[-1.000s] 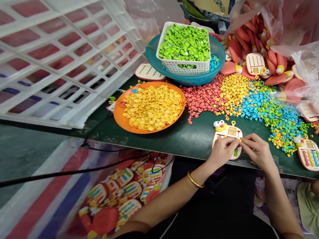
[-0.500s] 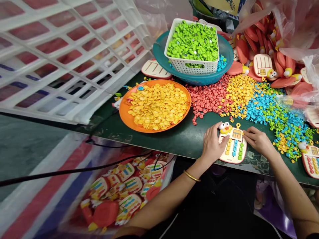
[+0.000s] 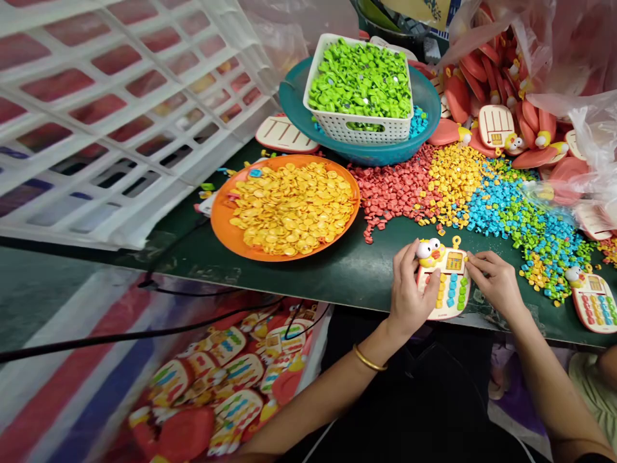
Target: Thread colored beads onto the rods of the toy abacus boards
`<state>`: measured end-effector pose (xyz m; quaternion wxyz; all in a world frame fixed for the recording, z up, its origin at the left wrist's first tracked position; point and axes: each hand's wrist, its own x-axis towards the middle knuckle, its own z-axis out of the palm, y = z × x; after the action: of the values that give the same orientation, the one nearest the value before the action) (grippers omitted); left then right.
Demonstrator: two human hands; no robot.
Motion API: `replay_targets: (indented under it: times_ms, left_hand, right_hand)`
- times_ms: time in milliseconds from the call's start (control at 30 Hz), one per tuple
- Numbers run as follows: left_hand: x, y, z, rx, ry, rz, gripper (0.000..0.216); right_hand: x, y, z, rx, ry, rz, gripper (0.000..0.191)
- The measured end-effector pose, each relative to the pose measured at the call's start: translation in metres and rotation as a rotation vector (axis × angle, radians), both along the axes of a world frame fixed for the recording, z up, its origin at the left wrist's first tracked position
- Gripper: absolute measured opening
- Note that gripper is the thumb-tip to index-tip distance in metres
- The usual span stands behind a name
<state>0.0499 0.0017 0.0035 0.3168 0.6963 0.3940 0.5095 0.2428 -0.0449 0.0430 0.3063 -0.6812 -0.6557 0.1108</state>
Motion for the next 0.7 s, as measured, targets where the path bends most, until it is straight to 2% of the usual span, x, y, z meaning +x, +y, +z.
replay_targets:
  times_ms: [167,267,333,433,500,567,633,700]
  left_hand:
    - [0.001,-0.011,0.017,0.161,0.087,0.067,0.064]
    - [0.003,-0.015,0.025,0.202,0.111,0.094,0.066]
    - [0.004,-0.016,0.026,0.211,0.122,0.101,0.067]
    - [0.001,-0.017,0.026,0.231,0.115,0.086,0.068]
    - [-0.002,-0.018,0.024,0.269,0.093,0.058,0.071]
    - [-0.005,-0.019,0.021,0.311,0.073,0.031,0.073]
    - [-0.006,-0.022,0.017,0.344,0.071,0.023,0.072]
    - [-0.007,-0.022,0.012,0.348,0.079,0.027,0.070]
  right_hand:
    - [-0.015,-0.012,-0.001,0.027,-0.083,-0.056,0.036]
    - [-0.023,-0.014,-0.004,0.079,0.016,-0.122,0.033]
    - [-0.026,-0.012,-0.007,0.108,0.169,-0.198,0.030]
    - [-0.021,-0.007,-0.011,0.088,0.518,-0.302,0.025]
    - [-0.014,-0.003,-0.012,-0.027,0.811,-0.281,0.033]
    - [-0.010,0.000,-0.013,-0.179,1.065,-0.199,0.043]
    - [-0.013,0.000,-0.013,-0.240,1.171,-0.140,0.045]
    - [-0.022,-0.001,-0.015,-0.177,1.115,-0.133,0.041]
